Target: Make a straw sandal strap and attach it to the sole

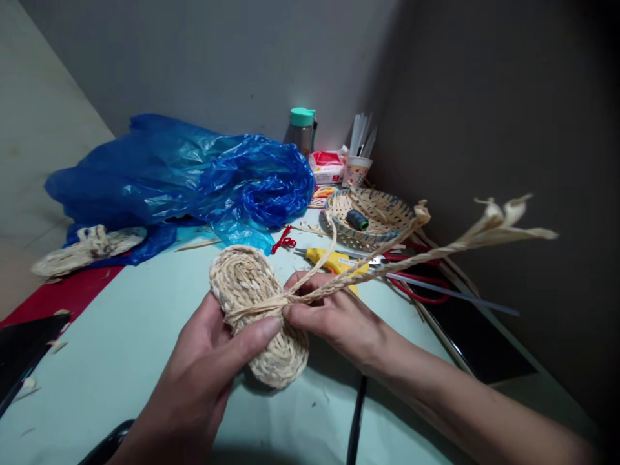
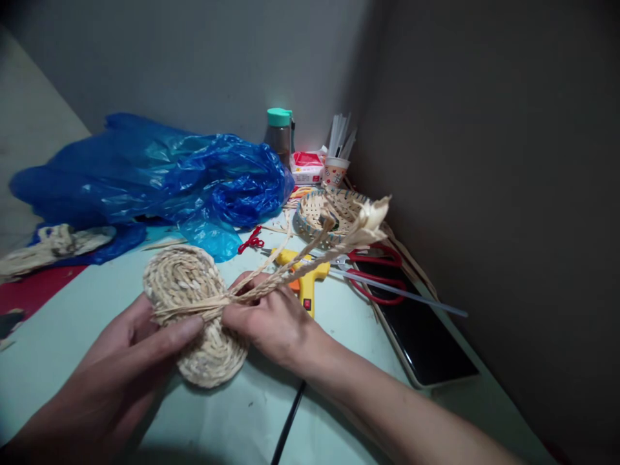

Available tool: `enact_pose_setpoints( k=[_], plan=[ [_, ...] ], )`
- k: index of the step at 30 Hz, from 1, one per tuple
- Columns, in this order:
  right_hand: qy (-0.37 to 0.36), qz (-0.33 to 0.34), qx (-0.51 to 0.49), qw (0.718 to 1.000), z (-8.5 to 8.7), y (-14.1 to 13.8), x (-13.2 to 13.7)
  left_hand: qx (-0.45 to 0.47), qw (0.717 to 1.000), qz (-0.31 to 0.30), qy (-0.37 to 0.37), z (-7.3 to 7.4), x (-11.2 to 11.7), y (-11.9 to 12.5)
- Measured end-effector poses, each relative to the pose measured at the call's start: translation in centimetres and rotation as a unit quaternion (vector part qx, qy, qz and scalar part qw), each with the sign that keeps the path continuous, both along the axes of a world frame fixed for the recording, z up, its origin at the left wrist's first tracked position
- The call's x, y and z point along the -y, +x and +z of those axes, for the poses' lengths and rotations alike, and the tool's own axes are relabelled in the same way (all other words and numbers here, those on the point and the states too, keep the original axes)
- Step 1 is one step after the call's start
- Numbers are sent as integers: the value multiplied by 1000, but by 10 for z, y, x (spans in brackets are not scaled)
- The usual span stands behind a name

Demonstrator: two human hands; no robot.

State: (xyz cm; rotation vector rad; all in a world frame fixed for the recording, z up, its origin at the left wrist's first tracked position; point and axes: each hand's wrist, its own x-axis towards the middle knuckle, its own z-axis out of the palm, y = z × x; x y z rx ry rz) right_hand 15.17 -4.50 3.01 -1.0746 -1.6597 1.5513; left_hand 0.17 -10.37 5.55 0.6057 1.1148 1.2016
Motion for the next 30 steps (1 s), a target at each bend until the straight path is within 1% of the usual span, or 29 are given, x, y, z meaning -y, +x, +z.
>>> enact_pose_setpoints(
  k=[3, 6, 9, 12, 17, 22, 24, 28, 30],
  plan=[
    [-2, 2, 10, 1000, 0, -1, 1, 28, 1000, -3, -9, -1, -1, -1],
    [-2, 4, 15, 1000, -2, -2, 1, 10, 1000, -3, -27, -5, -3, -4],
    [1, 16, 17, 1000, -3, -3, 0, 6, 999, 13, -39, -9, -5, -8],
    [4, 31, 7, 999, -2, -4, 0, 13, 999, 23, -33, -10, -6, -9],
    [-59, 43, -38, 997, 3, 0, 0, 5, 999, 41, 6, -6, -5, -3],
    [-80, 56, -89, 991, 5, 6, 0, -10, 998, 59, 17, -2, -3, 0],
    [-66, 59, -78, 993, 7, 6, 1, -6, 998, 57, 26, -2, -3, 0],
    [7, 49, -11, 999, 11, 4, 3, -21, 997, 68, 33, -4, -3, -1],
    [5, 56, -14, 998, 9, 3, 3, -17, 997, 71, 34, -5, -2, -1]
  ],
)
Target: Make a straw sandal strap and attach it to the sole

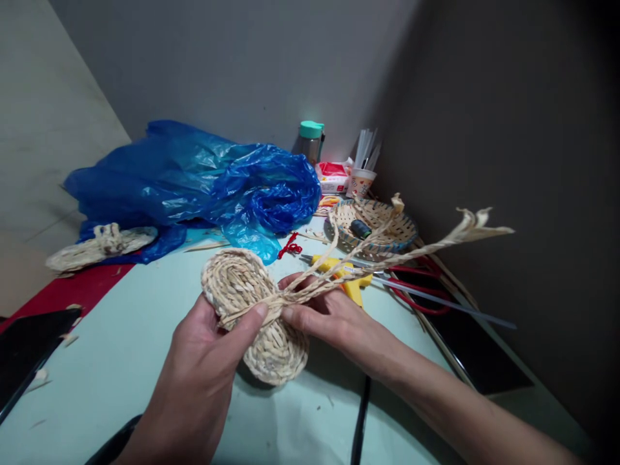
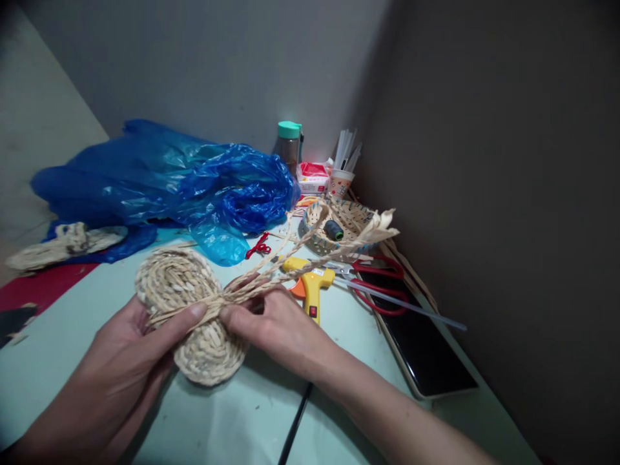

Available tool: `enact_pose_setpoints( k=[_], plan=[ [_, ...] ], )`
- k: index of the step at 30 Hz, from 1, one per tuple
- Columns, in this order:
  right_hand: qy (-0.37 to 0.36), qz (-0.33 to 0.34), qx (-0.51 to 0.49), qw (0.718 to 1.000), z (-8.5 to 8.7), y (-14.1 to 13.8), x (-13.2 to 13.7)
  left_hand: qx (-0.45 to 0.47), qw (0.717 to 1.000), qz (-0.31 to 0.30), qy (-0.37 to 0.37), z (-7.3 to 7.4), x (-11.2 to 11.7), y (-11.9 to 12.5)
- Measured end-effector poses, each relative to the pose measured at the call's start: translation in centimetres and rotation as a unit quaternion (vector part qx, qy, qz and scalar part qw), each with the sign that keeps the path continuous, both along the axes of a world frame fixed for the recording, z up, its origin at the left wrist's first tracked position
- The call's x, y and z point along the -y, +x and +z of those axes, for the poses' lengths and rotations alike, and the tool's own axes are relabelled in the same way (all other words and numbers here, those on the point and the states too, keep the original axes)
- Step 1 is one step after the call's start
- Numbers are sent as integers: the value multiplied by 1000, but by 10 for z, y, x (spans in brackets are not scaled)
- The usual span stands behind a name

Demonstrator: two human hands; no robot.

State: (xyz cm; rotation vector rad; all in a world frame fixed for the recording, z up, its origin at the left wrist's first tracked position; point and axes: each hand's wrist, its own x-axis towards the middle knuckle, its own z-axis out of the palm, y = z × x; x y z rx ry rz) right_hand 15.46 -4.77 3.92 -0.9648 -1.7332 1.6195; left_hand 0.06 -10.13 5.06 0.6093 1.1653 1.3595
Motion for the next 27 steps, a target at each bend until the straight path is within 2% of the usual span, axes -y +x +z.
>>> enact_pose_setpoints(
  k=[3, 6, 11, 16, 24, 27],
  plan=[
    [-40, 3, -46, 998, -7, 1, -1, 15, 1000, 7, 4, -2, -1, -1],
    [-38, 6, -48, 998, -10, 3, -1, 22, 1000, 21, 9, -3, -4, -3],
    [21, -4, -16, 1000, -3, 0, 1, 33, 999, 23, 20, -4, -8, -7],
    [-9, -35, -56, 998, 1, -4, 2, 41, 999, 12, 30, -2, -7, -7],
    [26, -69, 4, 997, -1, -7, 2, 81, 996, -31, 15, -1, -2, -8],
    [31, -88, 37, 995, -1, -11, 4, 67, 997, -47, 8, 0, 0, -7]
  ],
)
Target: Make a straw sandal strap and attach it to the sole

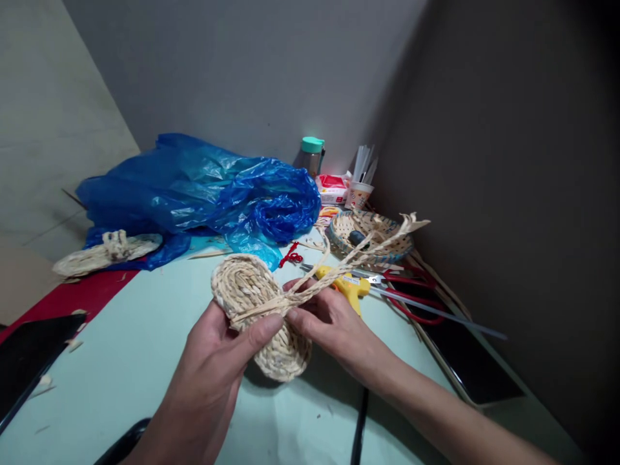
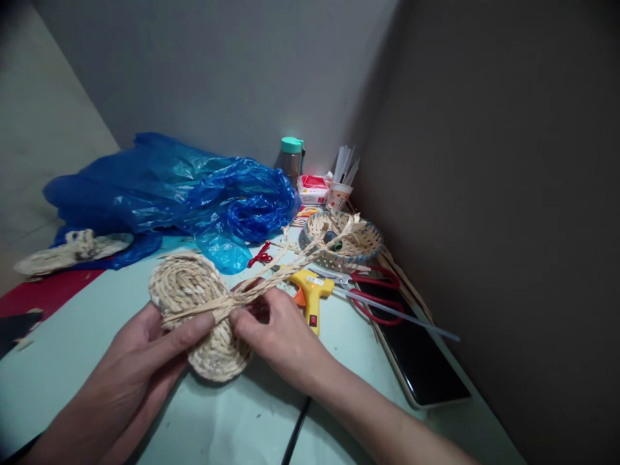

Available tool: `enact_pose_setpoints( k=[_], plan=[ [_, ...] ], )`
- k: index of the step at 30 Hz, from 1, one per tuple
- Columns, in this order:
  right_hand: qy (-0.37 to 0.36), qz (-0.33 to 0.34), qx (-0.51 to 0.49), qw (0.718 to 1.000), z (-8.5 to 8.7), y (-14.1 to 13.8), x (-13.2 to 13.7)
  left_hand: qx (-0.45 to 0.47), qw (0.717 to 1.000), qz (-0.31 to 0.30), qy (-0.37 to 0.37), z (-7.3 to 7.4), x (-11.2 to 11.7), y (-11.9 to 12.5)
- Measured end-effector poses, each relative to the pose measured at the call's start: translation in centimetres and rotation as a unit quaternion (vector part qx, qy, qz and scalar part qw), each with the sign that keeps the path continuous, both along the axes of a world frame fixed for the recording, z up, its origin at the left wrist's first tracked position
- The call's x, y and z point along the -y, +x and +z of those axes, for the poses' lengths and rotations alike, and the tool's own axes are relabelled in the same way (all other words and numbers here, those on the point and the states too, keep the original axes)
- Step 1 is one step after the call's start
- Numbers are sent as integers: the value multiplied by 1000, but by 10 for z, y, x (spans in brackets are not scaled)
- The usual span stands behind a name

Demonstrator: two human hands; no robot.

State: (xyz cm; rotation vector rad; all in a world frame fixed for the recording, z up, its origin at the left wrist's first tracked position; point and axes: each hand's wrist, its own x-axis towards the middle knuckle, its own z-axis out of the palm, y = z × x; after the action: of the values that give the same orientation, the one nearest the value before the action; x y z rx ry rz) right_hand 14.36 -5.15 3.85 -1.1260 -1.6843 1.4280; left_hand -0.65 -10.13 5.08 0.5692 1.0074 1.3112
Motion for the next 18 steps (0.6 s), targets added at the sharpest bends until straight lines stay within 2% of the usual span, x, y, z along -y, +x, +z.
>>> enact_pose_setpoints(
  k=[3, 6, 8, 13, 16, 18],
  plan=[
    [5, -14, 31, 999, 0, -4, 3, -27, 1000, -2, -4, -2, 0, 0],
    [5, 14, 31, 999, -2, -4, 4, -69, 997, 25, -21, -5, -1, 1],
    [-12, 52, -6, 999, -2, -1, 2, -83, 996, 35, -22, -6, -3, 2],
    [-83, 121, -115, 982, 5, 10, -7, -44, 999, 21, -5, -6, -5, 3],
    [-112, 135, -171, 970, 11, 14, -9, -57, 997, 52, -5, -5, -10, -2],
    [-114, 113, -174, 972, 14, 16, -9, -59, 995, 74, -2, -5, -14, -6]
  ],
)
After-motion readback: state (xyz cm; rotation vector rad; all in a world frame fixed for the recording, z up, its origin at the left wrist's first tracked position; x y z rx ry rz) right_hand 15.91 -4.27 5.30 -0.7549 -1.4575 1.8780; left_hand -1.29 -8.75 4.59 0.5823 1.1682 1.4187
